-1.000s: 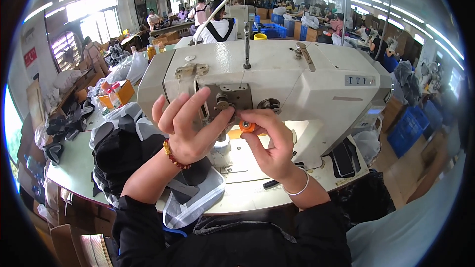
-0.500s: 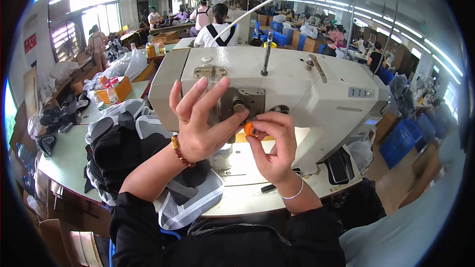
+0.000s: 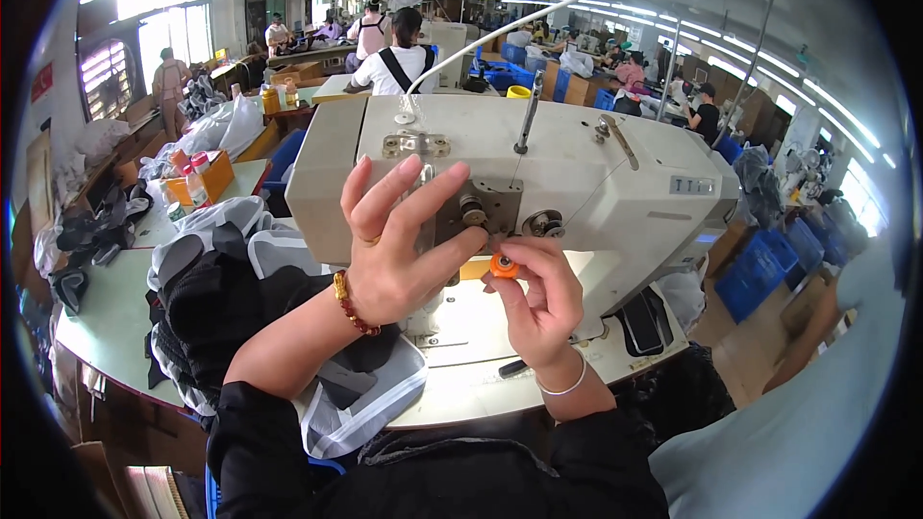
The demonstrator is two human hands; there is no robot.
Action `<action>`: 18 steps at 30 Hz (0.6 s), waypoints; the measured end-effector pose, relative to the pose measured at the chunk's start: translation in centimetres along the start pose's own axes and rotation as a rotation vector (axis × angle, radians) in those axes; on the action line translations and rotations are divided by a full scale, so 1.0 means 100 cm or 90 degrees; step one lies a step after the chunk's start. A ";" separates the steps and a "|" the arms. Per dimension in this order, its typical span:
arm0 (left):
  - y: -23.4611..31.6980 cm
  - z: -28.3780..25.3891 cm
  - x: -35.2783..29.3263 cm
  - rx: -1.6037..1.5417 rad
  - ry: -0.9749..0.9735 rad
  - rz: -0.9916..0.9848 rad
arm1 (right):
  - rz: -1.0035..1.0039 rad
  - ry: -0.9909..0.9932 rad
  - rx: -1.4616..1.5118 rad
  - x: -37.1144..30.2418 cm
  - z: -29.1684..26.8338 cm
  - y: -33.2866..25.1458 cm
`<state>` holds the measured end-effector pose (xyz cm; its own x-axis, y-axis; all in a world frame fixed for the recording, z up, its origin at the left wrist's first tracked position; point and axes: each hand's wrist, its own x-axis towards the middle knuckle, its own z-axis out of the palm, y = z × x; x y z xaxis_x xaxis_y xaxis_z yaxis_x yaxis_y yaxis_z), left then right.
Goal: The recorder prepares a sewing machine and stitches components of a shoe upper.
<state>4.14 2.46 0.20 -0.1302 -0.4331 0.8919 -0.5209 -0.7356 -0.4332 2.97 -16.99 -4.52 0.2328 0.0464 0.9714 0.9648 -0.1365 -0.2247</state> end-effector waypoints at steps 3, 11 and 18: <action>0.000 0.003 -0.001 -0.005 0.009 -0.004 | -0.027 -0.013 -0.063 0.004 0.000 -0.004; -0.002 0.006 -0.003 -0.021 0.029 -0.007 | -0.078 0.067 -0.169 0.002 0.020 -0.006; -0.002 0.008 -0.004 -0.023 0.044 -0.014 | -0.140 0.068 -0.353 0.008 0.025 -0.013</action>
<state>4.96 2.32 -0.14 -0.1757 -0.3783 0.9088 -0.5544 -0.7248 -0.4089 2.18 -14.25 -3.60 -0.0059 0.0358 0.9993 0.7744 -0.6321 0.0272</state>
